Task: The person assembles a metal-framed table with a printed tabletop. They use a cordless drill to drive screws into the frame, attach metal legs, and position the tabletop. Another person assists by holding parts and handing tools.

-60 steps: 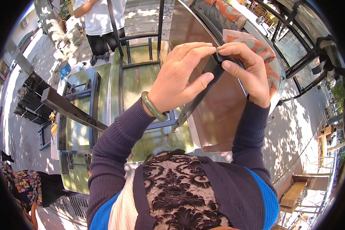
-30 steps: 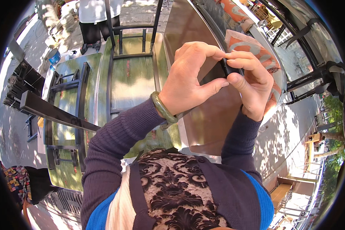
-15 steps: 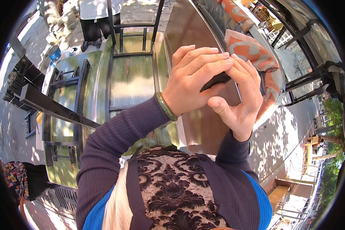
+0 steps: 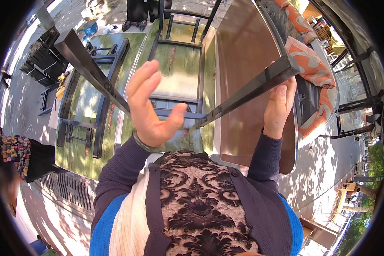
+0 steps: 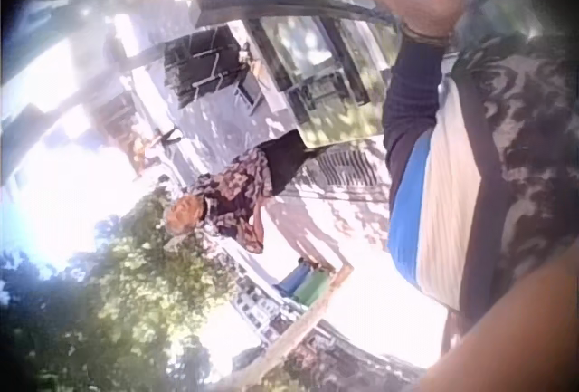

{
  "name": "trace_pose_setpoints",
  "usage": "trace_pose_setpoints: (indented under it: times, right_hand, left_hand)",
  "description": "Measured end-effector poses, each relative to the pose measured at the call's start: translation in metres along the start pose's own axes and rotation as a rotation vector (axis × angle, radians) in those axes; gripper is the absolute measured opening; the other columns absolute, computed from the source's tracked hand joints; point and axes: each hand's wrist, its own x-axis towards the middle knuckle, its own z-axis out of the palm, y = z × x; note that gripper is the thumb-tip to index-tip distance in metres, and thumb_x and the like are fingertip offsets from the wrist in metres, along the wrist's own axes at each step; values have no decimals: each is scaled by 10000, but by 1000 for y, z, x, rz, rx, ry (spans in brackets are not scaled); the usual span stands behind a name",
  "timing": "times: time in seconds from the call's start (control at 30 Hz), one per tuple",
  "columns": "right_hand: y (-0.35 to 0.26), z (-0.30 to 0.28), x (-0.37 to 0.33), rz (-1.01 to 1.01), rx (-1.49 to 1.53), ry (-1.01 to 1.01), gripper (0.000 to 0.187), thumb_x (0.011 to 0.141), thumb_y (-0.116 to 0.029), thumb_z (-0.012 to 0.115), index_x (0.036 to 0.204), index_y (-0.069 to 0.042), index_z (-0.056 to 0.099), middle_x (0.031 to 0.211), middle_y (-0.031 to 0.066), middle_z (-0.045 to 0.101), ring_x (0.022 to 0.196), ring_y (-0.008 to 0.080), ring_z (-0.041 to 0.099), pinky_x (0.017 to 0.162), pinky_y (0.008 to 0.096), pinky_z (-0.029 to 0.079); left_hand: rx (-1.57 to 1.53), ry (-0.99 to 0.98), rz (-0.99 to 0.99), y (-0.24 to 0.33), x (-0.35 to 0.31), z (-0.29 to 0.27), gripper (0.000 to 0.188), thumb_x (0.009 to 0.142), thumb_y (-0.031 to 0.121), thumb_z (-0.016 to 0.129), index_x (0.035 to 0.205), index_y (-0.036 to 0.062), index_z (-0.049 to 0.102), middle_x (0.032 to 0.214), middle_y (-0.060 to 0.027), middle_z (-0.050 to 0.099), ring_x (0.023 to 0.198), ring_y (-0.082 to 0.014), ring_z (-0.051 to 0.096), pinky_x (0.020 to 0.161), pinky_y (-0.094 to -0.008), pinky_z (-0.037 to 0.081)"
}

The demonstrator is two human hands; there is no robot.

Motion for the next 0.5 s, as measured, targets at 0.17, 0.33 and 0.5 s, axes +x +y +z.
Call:
trace_pose_setpoints:
  times: [0.17,0.33,0.5]
  right_hand:
    - [42,24,-52,129,75,357,465,934,-282,520,1281,13,424,1144,78,516,1016,163,486,881,288,381]
    - [32,60,-103,-187,-334,463,187,823,-53,497,996,19,491,897,106,542,831,192,517,821,340,441]
    - [48,116,-138,331,-187,208,116,883,-5,562,998,5,548,870,76,586,783,123,534,743,269,456]
  left_hand:
    - [400,107,-406,-30,-20,-114,751,771,137,734,1350,-5,278,1329,-199,418,1210,-280,449,1041,-429,337]
    - [171,-100,-459,-68,24,-148,610,893,152,617,1370,-9,274,1339,-244,428,1220,-324,475,1014,-443,402]
    - [73,-243,-518,-113,65,-125,402,920,210,545,1225,-34,448,1065,-221,606,881,-299,625,809,-396,502]
